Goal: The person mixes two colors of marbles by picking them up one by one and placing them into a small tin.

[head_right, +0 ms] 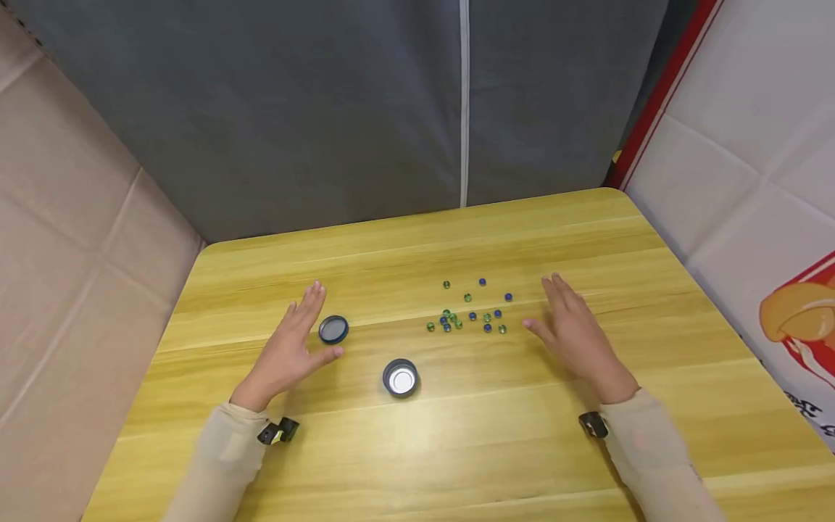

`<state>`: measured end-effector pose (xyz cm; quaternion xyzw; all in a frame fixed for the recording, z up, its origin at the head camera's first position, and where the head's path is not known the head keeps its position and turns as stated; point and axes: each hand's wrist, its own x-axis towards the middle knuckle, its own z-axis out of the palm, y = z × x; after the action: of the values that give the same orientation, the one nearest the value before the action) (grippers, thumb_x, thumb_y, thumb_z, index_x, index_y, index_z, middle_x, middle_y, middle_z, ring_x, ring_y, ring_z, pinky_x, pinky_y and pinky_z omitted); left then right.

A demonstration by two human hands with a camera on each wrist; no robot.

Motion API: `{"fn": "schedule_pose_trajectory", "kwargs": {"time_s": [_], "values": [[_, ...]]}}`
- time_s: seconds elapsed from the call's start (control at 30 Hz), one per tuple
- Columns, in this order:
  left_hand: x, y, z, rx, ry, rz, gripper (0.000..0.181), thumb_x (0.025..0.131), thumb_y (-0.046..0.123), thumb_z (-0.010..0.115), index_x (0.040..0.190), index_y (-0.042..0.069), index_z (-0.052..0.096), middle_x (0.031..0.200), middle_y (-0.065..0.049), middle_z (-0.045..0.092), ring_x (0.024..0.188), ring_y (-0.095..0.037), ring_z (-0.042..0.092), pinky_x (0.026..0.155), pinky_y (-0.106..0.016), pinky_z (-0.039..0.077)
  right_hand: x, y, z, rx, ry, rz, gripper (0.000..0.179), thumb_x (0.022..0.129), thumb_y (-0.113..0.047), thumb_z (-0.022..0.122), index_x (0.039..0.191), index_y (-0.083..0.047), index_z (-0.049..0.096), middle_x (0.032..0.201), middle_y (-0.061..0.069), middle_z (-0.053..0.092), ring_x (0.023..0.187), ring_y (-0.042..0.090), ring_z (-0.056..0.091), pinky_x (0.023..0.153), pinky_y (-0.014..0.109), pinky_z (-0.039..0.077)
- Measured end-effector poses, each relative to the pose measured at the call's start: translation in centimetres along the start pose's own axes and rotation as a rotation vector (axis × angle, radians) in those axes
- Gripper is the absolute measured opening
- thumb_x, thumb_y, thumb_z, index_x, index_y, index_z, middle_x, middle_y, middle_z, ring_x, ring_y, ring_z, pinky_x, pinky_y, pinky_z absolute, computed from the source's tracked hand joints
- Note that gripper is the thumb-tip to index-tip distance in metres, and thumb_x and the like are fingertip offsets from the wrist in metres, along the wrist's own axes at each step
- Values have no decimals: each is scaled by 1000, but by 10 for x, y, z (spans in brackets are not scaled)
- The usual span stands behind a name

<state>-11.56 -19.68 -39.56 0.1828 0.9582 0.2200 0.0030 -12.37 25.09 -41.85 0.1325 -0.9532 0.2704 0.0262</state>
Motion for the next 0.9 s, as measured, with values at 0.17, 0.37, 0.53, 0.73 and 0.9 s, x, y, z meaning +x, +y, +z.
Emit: {"fn": "schedule_pose_trajectory", "kwargs": {"time_s": [0.17,0.37,0.53,0.73,0.9], "values": [[0,8,15,-225,-66,47,104,83,55,68,156,16,6,164,-4,2,151,-25,5,122,-52,9,3,-4,7,4,-33,9,78,97,-36,57,148,10,21,151,37,19,135,57,23,107,70,25],[0,16,31,-525,-224,45,100,85,43,71,155,30,1,163,4,-1,150,-26,5,120,-56,14,7,-8,14,-47,-127,-5,71,95,-33,61,143,12,33,149,35,27,134,55,28,109,68,26],[0,23,39,-603,-310,16,99,83,39,75,154,38,6,163,7,6,149,-28,12,119,-56,17,10,-10,21,-47,-170,-12,60,94,-28,62,137,9,42,138,32,45,127,50,42,106,64,36],[0,29,50,-603,-400,-29,105,79,33,79,154,38,7,162,6,10,149,-25,14,120,-51,19,14,-11,26,-35,-210,-12,51,94,-22,62,131,10,48,130,30,52,122,47,49,103,60,41],[2,32,60,-575,-413,-3,106,76,32,82,155,32,12,161,-1,19,147,-30,23,120,-50,22,18,-14,28,-70,-202,-14,43,93,-20,63,124,9,55,121,25,58,115,43,54,100,58,44]]}}
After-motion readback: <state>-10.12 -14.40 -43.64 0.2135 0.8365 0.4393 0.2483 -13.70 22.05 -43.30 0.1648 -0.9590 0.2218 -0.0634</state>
